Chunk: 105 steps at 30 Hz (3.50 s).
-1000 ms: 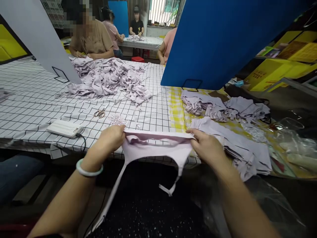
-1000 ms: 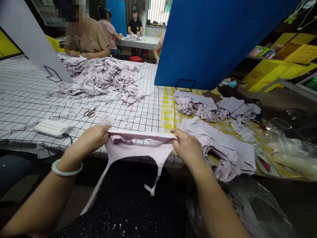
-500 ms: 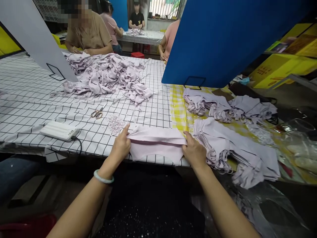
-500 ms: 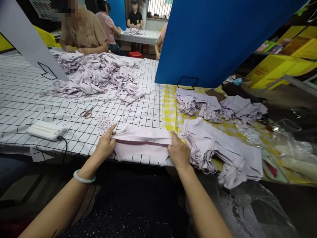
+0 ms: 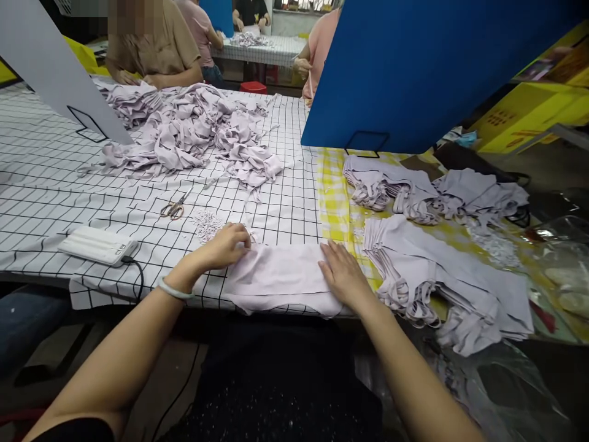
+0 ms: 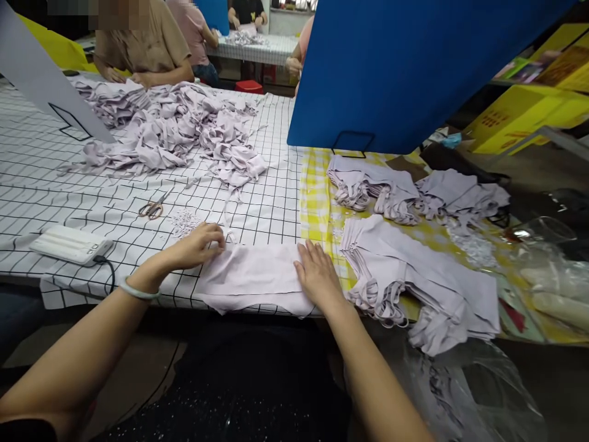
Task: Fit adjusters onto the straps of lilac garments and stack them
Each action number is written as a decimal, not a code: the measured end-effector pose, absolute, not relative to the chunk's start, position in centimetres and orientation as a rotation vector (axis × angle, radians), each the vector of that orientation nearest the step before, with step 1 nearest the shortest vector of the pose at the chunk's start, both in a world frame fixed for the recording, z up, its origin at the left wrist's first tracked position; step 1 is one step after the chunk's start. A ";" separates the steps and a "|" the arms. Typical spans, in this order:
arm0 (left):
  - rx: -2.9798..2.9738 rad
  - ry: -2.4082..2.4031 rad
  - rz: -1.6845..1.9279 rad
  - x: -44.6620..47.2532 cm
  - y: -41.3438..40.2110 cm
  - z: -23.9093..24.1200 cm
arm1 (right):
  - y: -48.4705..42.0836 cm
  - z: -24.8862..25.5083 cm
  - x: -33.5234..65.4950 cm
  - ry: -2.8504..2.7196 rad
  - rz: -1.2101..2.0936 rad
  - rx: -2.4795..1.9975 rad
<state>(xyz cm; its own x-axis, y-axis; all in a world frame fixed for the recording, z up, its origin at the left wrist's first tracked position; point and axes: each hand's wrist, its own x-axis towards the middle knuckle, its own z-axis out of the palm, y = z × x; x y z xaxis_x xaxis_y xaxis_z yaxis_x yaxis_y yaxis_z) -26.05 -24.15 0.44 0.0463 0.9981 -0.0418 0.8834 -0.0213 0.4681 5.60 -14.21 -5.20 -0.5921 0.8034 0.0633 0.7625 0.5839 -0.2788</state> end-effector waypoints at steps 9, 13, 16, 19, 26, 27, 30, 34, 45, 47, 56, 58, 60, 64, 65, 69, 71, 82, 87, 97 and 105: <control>1.809 2.303 0.400 -25.2 -26.4 -0.3 | -13.4 -5.1 5.6 -2.233 0.295 -1.568; 1.879 2.208 0.417 -24.6 -25.5 0.0 | -12.4 -3.9 5.4 -2.152 0.608 -1.568; 1.895 2.359 0.517 -23.8 -24.7 -0.2 | -11.6 -3.3 5.9 -2.009 0.722 -1.574; 2.090 2.272 0.460 -22.2 -24.5 -1.3 | -10.6 -3.6 6.1 -2.030 0.721 -1.572; 2.105 2.083 0.254 -22.4 -26.8 -3.5 | -14.4 -3.5 9.4 -1.842 0.327 -1.419; 2.126 2.110 0.373 -22.3 -27.0 -3.5 | -16.3 -3.4 10.6 -1.843 0.355 -1.423; 2.280 1.897 0.848 -19.5 -26.5 -4.1 | -22.4 -4.7 13.3 -1.885 0.944 -1.549; 2.275 1.328 1.148 -11.9 -25.3 -4.9 | -25.9 -8.6 13.2 -1.560 1.499 -1.527; 2.231 1.245 1.043 -6.8 -26.4 -6.4 | -28.9 -3.5 15.7 -1.810 1.586 -1.389; 2.318 1.306 0.969 -6.3 -26.8 -6.5 | -30.0 -1.0 16.5 -1.898 1.564 -1.393; 2.473 1.385 0.801 -5.8 -27.1 -6.3 | -24.2 7.7 15.0 -1.866 1.744 -0.948; 2.463 1.383 0.781 -5.8 -27.1 -6.2 | -21.5 7.2 13.4 -1.850 1.611 -0.994; 2.447 1.386 0.777 -5.7 -27.3 -6.3 | -19.2 6.3 11.7 -1.820 1.432 -1.023; 2.213 1.266 0.984 -6.2 -27.2 -5.6 | -17.6 4.7 8.6 -1.605 1.412 -0.957; 2.053 1.252 1.101 -6.5 -27.0 -5.1 | -17.9 4.4 8.0 -1.530 1.513 -0.942; 1.180 1.195 1.324 -8.6 -25.6 -1.7 | -20.3 3.5 6.8 -1.481 1.820 -0.994; 0.938 1.079 1.246 -9.3 -25.1 -0.2 | -21.5 3.1 6.6 -1.567 1.795 -1.059; 1.152 1.198 1.059 -8.6 -28.1 -1.1 | -25.7 0.9 7.9 -1.768 1.620 -1.316; 1.930 1.407 1.009 -9.9 -23.9 -2.4 | -23.3 -0.1 7.7 -1.382 1.763 -1.473; 1.973 1.513 0.906 -10.9 -20.7 -4.8 | -20.6 -1.2 4.9 -1.042 1.890 -1.583; 1.802 1.449 0.959 -11.6 -20.4 -3.9 | -19.9 -1.2 3.2 -0.941 1.797 -1.604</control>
